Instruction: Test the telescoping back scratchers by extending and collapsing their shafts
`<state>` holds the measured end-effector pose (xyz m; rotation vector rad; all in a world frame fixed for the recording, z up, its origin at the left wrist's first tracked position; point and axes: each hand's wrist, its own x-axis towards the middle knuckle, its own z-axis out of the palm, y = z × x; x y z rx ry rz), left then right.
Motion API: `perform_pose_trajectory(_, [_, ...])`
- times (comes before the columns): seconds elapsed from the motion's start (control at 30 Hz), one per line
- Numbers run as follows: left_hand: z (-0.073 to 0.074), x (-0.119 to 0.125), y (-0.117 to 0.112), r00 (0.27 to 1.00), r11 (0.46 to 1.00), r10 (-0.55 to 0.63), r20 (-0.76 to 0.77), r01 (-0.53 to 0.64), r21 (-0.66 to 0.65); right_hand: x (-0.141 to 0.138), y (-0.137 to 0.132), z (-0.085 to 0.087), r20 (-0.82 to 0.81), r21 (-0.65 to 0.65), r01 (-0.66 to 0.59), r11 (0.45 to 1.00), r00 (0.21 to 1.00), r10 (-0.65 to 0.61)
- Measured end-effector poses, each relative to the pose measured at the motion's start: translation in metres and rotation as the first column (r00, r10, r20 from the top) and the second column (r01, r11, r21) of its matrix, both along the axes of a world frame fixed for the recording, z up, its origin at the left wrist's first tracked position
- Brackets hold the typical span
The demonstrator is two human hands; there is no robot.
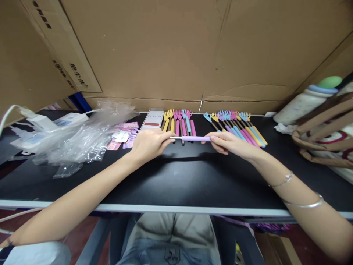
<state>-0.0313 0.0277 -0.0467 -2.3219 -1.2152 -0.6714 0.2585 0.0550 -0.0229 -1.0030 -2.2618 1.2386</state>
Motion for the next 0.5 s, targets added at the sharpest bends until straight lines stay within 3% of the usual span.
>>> perform_pose_trajectory(0.27, [0.0001,0.0031,-0.005,0.999,0.992,-0.043,-0.007,0.044,0.121,0.0051,-0.002,0.004,-0.024,-0.007,-0.037,0.999,0.999,0.037])
perform_pose_trajectory(0.37, [-0.0015,0.0051,-0.0052,1.0,0.994,-0.026,-0.011,0.027,0.109,0.0046,-0.0028,0.0049,-0.025,0.002,-0.029,1.0,0.999,0.029])
perform_pose_trajectory(0.5, [-0.0039,0.0087,-0.004,1.0,0.999,-0.003,-0.008,0.003,0.04,0.0026,-0.0032,0.0049,0.091,0.119,0.053,0.992,0.994,-0.064])
